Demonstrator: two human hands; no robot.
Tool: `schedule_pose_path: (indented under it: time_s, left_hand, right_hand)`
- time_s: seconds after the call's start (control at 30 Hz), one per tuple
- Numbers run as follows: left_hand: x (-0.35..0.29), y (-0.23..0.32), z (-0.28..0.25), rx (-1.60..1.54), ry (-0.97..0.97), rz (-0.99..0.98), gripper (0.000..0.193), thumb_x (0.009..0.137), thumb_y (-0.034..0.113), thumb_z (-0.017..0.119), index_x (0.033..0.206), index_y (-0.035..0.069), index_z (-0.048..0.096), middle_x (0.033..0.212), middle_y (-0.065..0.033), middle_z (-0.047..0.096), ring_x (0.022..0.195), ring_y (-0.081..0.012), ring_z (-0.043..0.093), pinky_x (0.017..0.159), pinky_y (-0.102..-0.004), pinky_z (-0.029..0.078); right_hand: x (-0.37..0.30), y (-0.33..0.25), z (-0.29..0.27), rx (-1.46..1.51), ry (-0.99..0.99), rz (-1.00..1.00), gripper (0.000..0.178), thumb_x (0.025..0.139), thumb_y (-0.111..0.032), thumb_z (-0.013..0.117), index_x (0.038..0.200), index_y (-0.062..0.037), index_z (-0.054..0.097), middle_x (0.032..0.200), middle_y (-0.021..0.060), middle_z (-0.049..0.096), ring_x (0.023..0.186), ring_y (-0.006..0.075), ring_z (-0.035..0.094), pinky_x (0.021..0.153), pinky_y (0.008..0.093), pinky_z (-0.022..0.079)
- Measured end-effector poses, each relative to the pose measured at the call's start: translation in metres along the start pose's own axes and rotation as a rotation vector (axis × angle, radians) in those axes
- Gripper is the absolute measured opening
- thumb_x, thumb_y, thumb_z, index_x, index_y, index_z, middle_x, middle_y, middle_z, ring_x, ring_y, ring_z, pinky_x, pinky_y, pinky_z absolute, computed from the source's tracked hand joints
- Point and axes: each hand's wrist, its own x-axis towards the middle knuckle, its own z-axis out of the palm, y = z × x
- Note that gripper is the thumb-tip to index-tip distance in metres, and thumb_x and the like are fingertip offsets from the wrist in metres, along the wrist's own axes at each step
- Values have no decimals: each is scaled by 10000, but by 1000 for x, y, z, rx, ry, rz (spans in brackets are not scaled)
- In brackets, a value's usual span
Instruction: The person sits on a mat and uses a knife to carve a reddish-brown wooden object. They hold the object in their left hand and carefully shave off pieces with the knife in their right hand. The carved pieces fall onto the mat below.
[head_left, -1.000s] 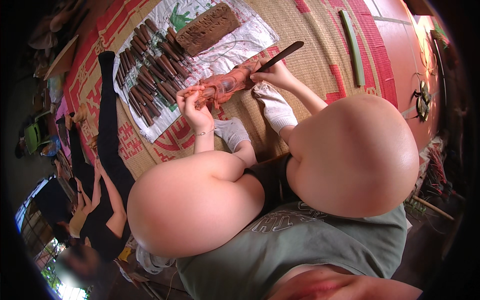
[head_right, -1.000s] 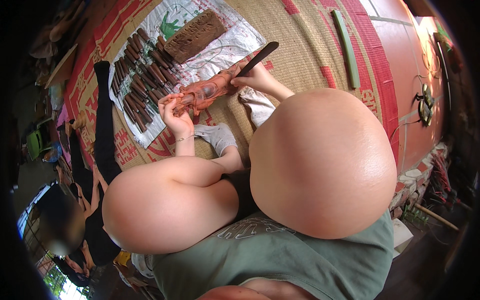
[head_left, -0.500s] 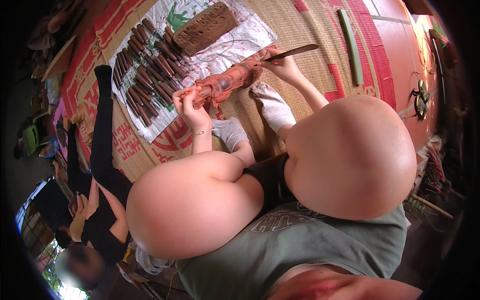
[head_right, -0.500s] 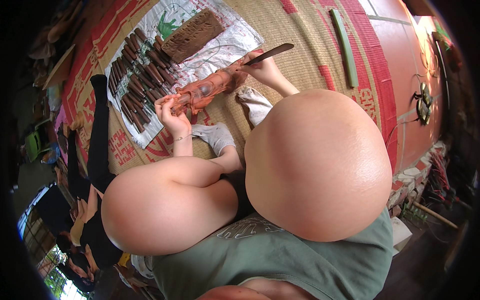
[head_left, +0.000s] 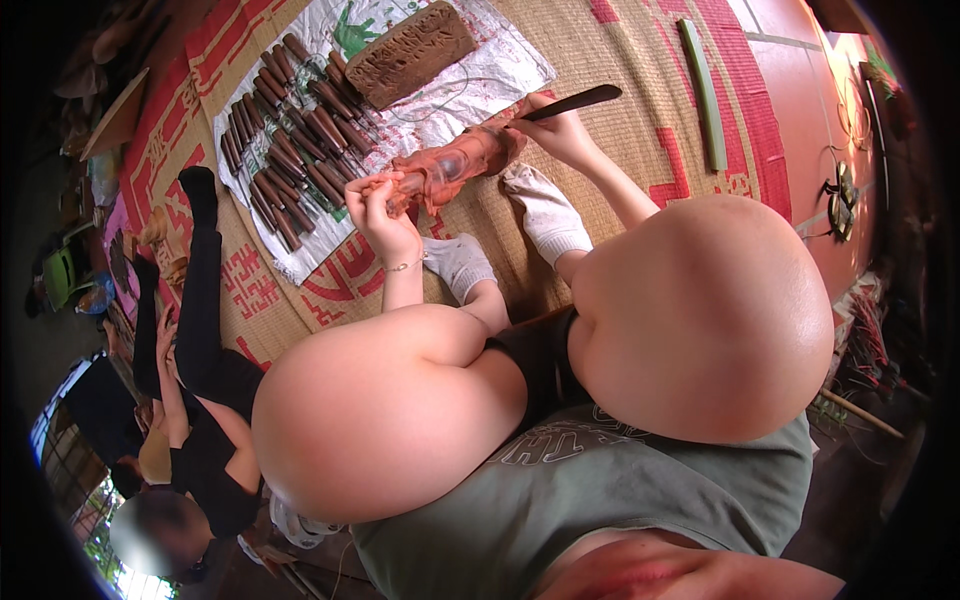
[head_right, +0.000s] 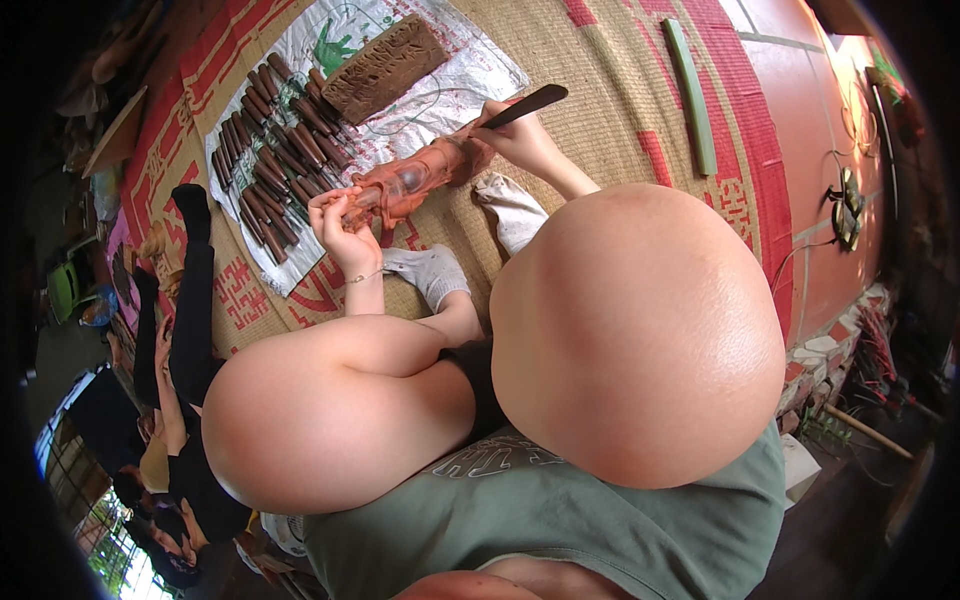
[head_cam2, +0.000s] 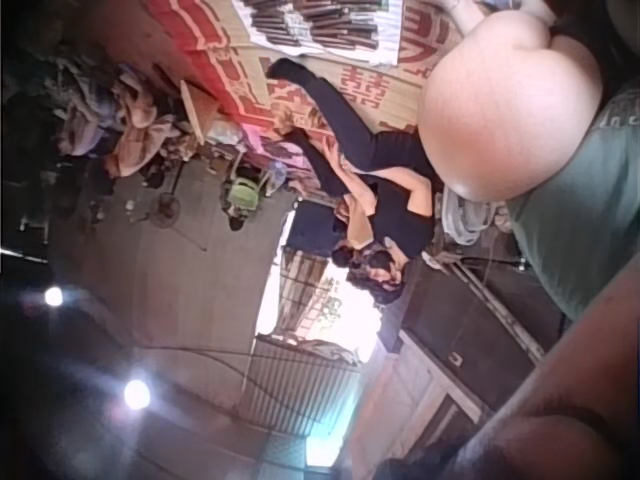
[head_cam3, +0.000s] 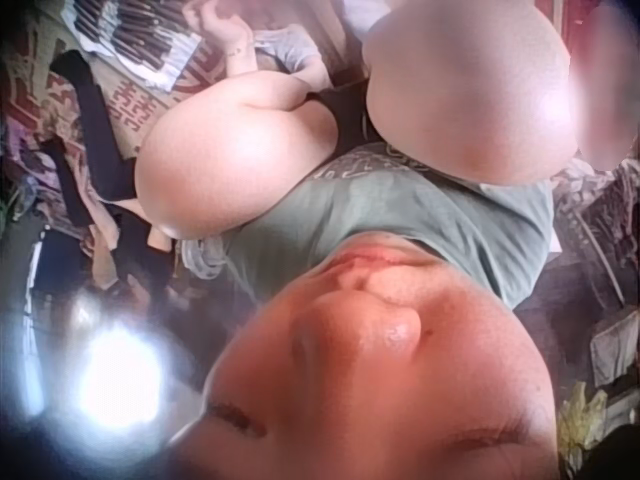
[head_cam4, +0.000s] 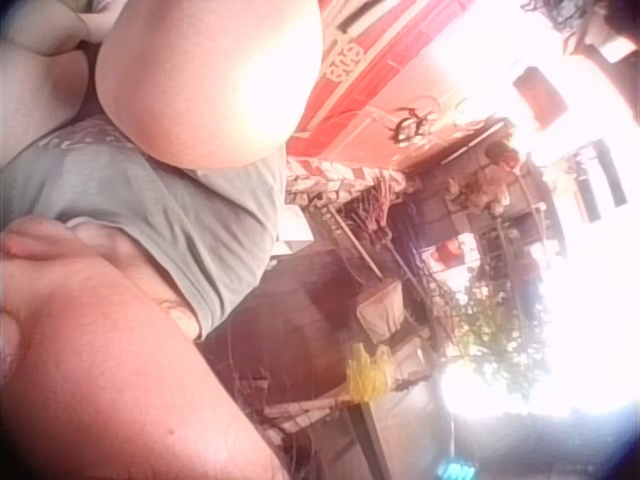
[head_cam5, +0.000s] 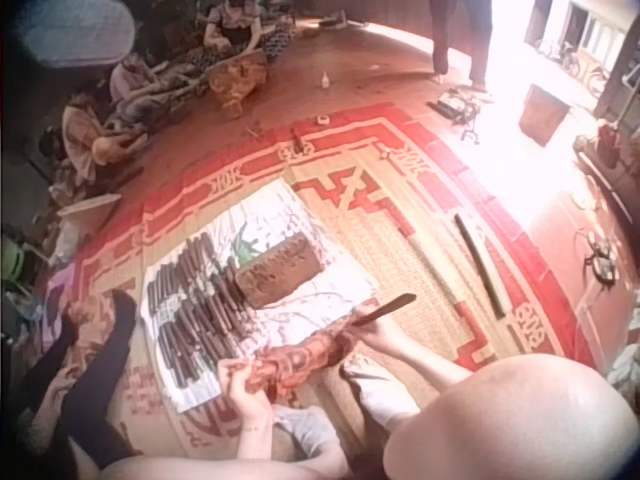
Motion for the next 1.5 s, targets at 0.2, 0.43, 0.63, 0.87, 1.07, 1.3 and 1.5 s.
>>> schedule_pose_path:
  time_s: [0.2, 0.43, 0.63, 0.87, 1.07, 1.3, 1.5]
  left_hand:
    - [-2, 1, 2, 0, 11, -11, 98, 751, 7, 436, 842, 3, 474, 794, -111, 550, 786, -201, 558, 767, -322, 446]
    - [0, 1, 3, 31, -8, 3, 104, 747, 7, 437, 843, 3, 476, 799, -117, 556, 784, -200, 558, 769, -320, 443]
    - [-2, 1, 5, 19, 14, -7, 109, 740, 7, 435, 842, 3, 473, 794, -118, 555, 784, -199, 554, 768, -316, 438]
    - [-2, 2, 5, 18, 2, -7, 111, 736, 10, 440, 842, 1, 471, 795, -120, 556, 791, -198, 553, 772, -319, 434]
    - [-3, 3, 4, 2, -7, -17, 110, 740, 13, 440, 845, 2, 470, 805, -126, 561, 792, -199, 553, 781, -322, 436]
    - [-2, -1, -1, 9, 4, -13, 115, 742, 20, 433, 850, 2, 469, 809, -125, 564, 801, -200, 550, 782, -325, 436]
    - [-3, 2, 2, 35, 3, -12, 119, 743, 23, 434, 855, 2, 469, 814, -121, 561, 808, -197, 547, 784, -328, 435]
  right_hand:
    - [0, -2, -6, 67, -154, 94, 181, 767, -78, 659, 686, -23, 507, 643, 7, 528, 658, 71, 504, 586, 241, 409]
    - [2, 3, 0, -47, -158, 54, 207, 751, -84, 676, 663, -30, 497, 626, -11, 511, 624, 59, 499, 549, 222, 399]
    - [-3, 13, -4, 241, -48, 299, 171, 709, -98, 699, 672, -19, 552, 656, 17, 539, 589, 73, 487, 528, 231, 406]
    - [-9, 12, 8, 116, -19, 134, 164, 753, -91, 673, 703, -15, 536, 639, -22, 509, 600, 38, 461, 534, 208, 386]
    - [-11, 17, 4, 273, 84, 243, 171, 767, -100, 662, 698, -18, 528, 644, -21, 504, 612, 47, 461, 554, 217, 386]
    - [-14, 7, 14, 290, 13, 196, 176, 737, -155, 698, 761, -38, 568, 682, -3, 580, 651, 66, 531, 571, 229, 438]
    - [-14, 2, 25, 261, -39, 176, 179, 745, -147, 687, 733, -14, 567, 694, 11, 585, 631, 58, 522, 557, 224, 429]
